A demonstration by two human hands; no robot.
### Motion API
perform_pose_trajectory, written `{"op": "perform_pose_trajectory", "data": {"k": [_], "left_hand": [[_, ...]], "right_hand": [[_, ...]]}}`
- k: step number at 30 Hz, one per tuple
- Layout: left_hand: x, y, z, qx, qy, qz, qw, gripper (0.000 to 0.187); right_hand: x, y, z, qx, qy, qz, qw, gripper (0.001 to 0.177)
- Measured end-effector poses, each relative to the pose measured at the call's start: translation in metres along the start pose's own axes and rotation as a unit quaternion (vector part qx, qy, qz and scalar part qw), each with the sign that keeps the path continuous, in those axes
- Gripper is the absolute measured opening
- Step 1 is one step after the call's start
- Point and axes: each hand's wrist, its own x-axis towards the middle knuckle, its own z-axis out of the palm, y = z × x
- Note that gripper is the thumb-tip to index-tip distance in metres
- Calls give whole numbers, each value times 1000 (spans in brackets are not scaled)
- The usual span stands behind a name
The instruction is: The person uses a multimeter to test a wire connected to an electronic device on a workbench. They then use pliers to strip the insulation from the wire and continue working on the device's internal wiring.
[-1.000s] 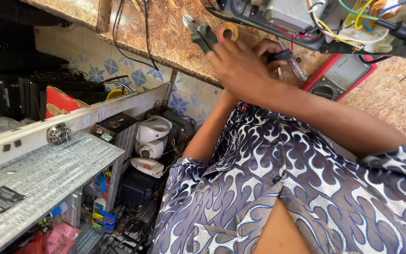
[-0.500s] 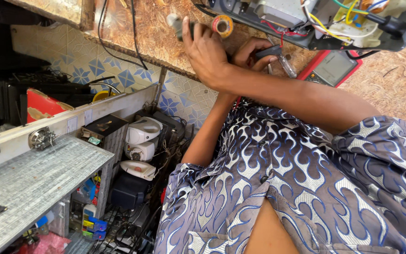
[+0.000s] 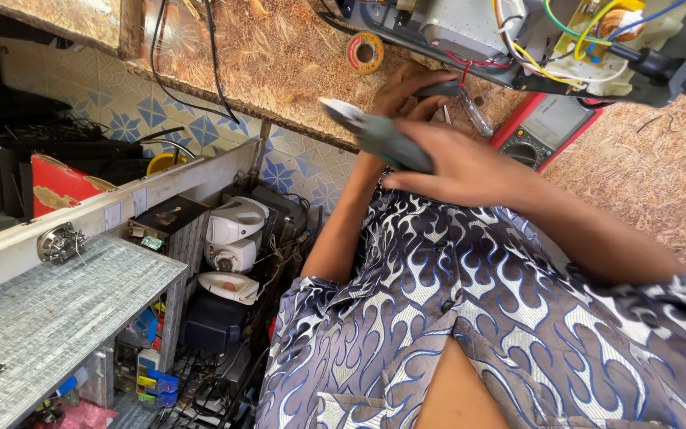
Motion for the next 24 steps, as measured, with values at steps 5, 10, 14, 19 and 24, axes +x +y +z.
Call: {"op": "perform_pose_trajectory", "data": {"k": [5,10,14,19,24], "left_hand": [[9,6,-18,-5,-55,-7,998,29],[20,16,-31,15,-106,20,994,27],[20,23,-32,26,-123,-8,992,27],[21,24,-31,13,-122,-5,992,28],[23,25,-32,28,-131,-2,991,27]], "right_hand": [[-57,44,-5,-60,22,114,991,30],[-85,82,2,-276,104,103,950,53],[-87,85,6,-438,150,111,880,71],[-81,81,8,-486,165,110,851,77],[-79,80,5,-493,164,109,848,75]]}}
